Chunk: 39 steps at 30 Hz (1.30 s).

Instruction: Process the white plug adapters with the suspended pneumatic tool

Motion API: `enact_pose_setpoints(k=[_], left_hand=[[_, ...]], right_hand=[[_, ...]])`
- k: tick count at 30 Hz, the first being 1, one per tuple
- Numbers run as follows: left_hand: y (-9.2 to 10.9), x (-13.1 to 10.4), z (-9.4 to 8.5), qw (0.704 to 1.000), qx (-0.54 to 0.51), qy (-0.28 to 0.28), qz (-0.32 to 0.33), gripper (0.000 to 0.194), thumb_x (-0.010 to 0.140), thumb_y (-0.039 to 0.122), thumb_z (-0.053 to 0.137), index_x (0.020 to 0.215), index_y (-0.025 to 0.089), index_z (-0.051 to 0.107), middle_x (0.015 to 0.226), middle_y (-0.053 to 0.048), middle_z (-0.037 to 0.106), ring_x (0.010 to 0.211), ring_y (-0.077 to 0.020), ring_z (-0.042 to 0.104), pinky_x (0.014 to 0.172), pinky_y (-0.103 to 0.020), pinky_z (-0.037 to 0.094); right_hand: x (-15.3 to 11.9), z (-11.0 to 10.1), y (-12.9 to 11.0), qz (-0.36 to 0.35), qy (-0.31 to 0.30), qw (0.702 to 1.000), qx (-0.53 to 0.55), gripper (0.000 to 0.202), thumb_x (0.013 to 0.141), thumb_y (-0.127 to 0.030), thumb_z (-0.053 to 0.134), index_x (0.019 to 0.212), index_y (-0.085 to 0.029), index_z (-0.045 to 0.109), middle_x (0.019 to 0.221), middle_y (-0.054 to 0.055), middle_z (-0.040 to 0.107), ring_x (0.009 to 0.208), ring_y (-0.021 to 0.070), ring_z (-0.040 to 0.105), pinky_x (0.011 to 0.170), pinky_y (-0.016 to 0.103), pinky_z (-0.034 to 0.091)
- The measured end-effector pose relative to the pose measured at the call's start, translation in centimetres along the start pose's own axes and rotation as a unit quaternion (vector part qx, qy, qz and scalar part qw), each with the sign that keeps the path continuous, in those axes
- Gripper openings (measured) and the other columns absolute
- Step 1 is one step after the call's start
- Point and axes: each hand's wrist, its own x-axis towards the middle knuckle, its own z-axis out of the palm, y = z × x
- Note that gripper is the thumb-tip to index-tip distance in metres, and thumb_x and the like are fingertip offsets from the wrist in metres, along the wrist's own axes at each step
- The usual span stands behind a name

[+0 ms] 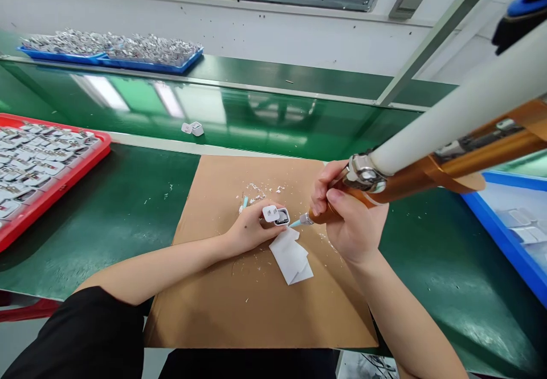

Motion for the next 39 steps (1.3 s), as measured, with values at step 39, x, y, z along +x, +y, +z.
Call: enact_pose_setpoints(k=[39], left_hand=[[-0.3,-0.3,-0.3,0.982,0.077,-0.003,0.173,0.035,0.073,0.033,0.076,0.095,0.021,0.052,0.103,-0.006,0.066,0.098,-0.0182,0.063,0.085,-0.031,0.049]], right_hand=[[-0.6,1.2,-0.7,-0.015,-0.042,0.998,0.032,0.011,0.067,-0.016,0.059,0.065,-0.021,0.049,0.051,-0.005,0.047,0.041,0.0093,0.042,0.038,0.024,0.029]])
